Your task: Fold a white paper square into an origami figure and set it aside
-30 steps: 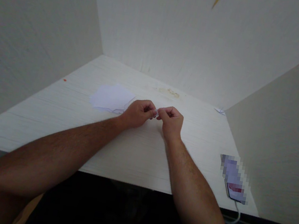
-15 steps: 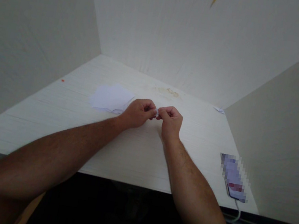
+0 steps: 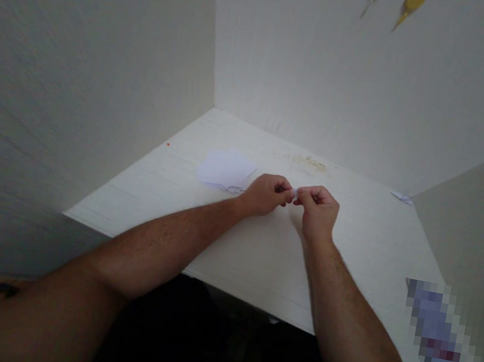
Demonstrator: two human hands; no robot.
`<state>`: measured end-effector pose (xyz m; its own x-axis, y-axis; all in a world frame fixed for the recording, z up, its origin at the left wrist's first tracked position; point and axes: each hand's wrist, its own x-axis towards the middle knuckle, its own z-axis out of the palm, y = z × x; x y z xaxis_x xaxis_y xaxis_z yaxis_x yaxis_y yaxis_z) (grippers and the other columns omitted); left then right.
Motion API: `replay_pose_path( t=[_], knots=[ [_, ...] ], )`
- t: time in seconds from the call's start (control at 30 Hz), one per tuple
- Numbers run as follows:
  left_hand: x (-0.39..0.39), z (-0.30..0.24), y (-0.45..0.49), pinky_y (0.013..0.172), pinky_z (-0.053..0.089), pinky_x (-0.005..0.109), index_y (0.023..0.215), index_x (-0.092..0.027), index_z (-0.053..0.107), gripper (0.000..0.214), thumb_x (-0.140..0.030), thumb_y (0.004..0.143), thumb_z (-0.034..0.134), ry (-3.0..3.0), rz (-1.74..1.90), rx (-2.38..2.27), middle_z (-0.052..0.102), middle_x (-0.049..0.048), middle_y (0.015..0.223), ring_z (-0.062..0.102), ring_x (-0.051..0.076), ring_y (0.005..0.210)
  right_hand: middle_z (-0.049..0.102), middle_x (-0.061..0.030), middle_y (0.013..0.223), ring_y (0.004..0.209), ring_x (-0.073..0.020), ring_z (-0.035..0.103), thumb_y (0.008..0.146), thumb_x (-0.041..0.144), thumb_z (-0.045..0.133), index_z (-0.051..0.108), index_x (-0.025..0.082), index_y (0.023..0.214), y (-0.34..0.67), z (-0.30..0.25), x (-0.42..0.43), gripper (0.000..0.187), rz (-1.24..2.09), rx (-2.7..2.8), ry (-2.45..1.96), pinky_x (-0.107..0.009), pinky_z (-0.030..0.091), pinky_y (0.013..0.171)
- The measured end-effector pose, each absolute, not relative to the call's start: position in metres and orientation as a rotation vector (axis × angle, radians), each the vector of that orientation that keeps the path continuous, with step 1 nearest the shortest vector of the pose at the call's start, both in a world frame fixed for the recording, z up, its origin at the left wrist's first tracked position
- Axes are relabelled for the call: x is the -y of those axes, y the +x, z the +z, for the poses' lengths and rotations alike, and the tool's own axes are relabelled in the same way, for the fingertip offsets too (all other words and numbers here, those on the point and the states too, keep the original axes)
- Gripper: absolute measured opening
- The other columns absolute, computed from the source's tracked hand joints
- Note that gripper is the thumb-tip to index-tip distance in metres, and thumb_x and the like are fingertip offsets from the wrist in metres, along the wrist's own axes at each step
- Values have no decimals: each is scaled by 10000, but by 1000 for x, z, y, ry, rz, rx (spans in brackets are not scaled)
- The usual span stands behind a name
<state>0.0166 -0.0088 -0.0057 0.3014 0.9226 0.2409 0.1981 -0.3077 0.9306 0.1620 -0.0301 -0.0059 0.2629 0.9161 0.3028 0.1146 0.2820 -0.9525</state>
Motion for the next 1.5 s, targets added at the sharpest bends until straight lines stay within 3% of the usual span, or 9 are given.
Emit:
replay_pose_path(
  t=[0.2,0.47,0.9,1.07,1.5],
  knots=[
    [11,-2,16,530,431,219,677,-142,651,227,-325,812,662,1692,1143,-986,672,33,603,593,103,545,645,13,599,531,-118,579,688,301,738,670,173,721,160,-6,31,148,847,1220,-1133,-265,452,535],
    [12,-1,17,507,420,202,652,-141,637,258,-354,790,681,1663,1125,-953,675,32,587,589,97,520,617,28,545,504,-106,552,686,267,721,644,179,634,163,-6,30,128,870,1212,-1105,-254,437,529],
    [10,-2,13,541,456,225,687,-145,673,225,-352,776,666,1683,1040,-1102,706,40,619,629,125,540,640,17,598,505,-112,566,704,350,739,658,181,709,172,-10,18,187,928,1199,-1102,-254,442,515],
    [10,-3,13,521,448,220,676,-148,655,239,-367,766,684,1661,1077,-1067,692,33,600,623,124,531,614,22,576,507,-105,551,719,366,729,601,188,626,171,-10,19,238,926,1292,-1135,-254,442,534],
    [15,4,13,557,436,232,714,-156,689,180,-330,757,667,1722,1046,-1110,697,18,637,611,126,579,592,24,541,491,-105,529,750,377,694,588,194,638,171,-7,19,239,883,1247,-1140,-251,423,522]
  ],
)
